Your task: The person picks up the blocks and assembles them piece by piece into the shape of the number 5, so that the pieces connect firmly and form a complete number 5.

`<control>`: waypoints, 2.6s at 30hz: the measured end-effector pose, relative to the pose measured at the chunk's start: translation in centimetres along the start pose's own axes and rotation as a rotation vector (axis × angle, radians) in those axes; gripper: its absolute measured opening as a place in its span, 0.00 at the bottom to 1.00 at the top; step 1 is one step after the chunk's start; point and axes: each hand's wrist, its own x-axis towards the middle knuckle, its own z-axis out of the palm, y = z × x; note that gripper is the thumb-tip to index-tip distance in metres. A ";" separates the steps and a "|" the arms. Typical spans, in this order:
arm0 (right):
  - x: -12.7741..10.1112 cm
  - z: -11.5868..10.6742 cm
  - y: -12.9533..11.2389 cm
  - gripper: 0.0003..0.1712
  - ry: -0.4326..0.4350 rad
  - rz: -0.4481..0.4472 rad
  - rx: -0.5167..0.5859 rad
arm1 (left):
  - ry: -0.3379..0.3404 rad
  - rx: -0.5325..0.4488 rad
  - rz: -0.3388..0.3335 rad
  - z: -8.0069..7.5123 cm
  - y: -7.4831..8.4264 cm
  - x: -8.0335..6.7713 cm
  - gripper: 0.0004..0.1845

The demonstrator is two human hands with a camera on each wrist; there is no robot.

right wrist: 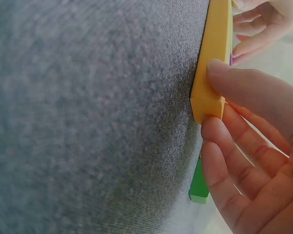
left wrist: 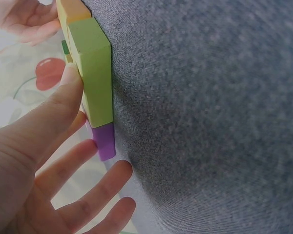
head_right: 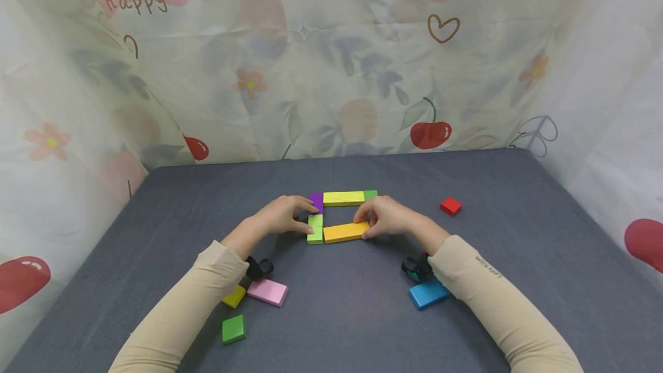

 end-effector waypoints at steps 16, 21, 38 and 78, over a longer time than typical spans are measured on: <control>0.1 0.1 0.0 0.16 0.002 0.004 -0.006 | 0.003 0.006 0.008 0.1 -0.1 0.1 0.27; 0.1 0.1 0.0 0.16 0.003 0.004 -0.008 | 0.004 0.001 0.006 0.1 -0.1 0.1 0.27; -0.1 0.0 0.0 0.18 0.004 0.008 -0.001 | -0.004 0.002 0.001 0.1 0.0 0.1 0.26; -6.2 -4.5 3.9 0.21 0.225 0.202 -0.019 | -0.001 0.022 -0.008 0.1 0.0 0.1 0.27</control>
